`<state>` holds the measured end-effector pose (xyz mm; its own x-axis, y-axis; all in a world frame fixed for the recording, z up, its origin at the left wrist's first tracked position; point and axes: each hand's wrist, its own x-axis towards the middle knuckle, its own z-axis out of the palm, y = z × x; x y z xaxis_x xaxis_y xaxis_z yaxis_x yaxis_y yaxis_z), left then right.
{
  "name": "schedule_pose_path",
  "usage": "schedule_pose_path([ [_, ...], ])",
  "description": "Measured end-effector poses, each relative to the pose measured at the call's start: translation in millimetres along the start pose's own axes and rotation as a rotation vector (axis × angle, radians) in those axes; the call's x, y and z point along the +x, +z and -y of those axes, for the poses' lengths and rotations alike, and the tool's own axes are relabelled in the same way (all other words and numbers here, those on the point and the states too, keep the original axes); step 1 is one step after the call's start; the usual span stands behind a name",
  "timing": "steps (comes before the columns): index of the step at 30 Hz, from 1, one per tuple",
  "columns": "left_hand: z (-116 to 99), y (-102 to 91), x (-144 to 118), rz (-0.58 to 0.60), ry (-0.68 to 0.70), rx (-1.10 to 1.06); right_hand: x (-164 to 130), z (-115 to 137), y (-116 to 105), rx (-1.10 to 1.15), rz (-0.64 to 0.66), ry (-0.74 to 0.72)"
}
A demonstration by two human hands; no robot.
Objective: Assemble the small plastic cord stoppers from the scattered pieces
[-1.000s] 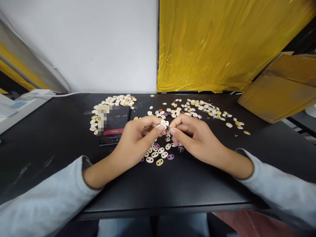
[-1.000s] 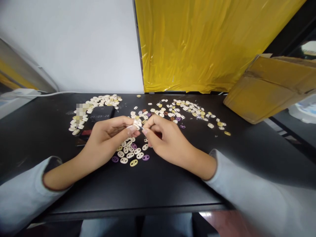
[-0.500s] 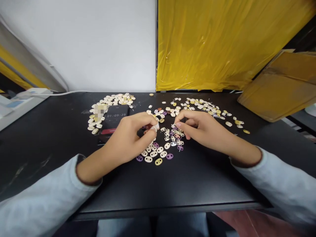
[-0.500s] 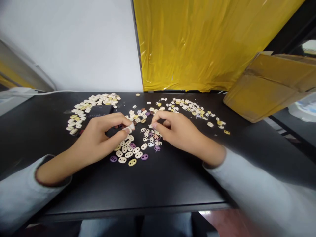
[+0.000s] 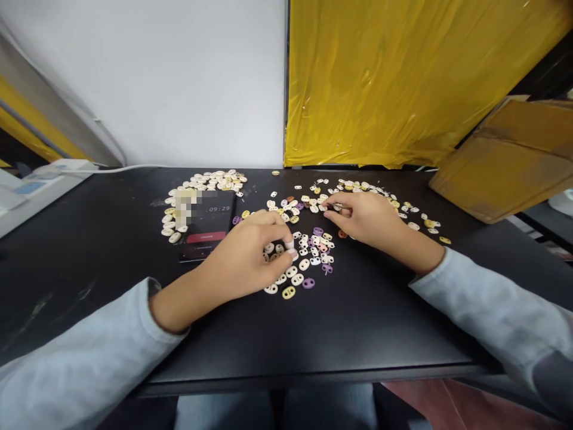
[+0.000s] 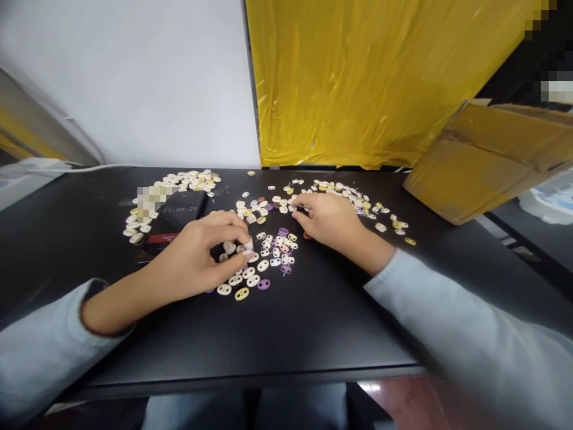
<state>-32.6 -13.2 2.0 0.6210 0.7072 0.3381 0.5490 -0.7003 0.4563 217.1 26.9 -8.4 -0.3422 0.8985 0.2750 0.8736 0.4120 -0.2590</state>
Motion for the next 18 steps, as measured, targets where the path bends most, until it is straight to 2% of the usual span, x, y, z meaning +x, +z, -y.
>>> schedule_pose_path([
  [5, -0.3, 1.6, -0.4, 0.064, 0.077, -0.018, 1.8, 4.1, -2.4, -0.091, -0.019, 0.008],
  [10, -2.0, -0.6, 0.5, 0.08, 0.075, -0.01, 1.4, 0.4, -2.3, -0.039, -0.002, 0.018],
  [15, -6.3, -0.3, -1.2, 0.117, 0.06, -0.039, 2.2, -2.6, -3.0, -0.082, 0.054, -0.035],
  [18, -8.4, 1.8, -2.5, 0.144, 0.061, -0.054, 1.6, -2.7, -4.2, -0.016, 0.041, -0.01],
])
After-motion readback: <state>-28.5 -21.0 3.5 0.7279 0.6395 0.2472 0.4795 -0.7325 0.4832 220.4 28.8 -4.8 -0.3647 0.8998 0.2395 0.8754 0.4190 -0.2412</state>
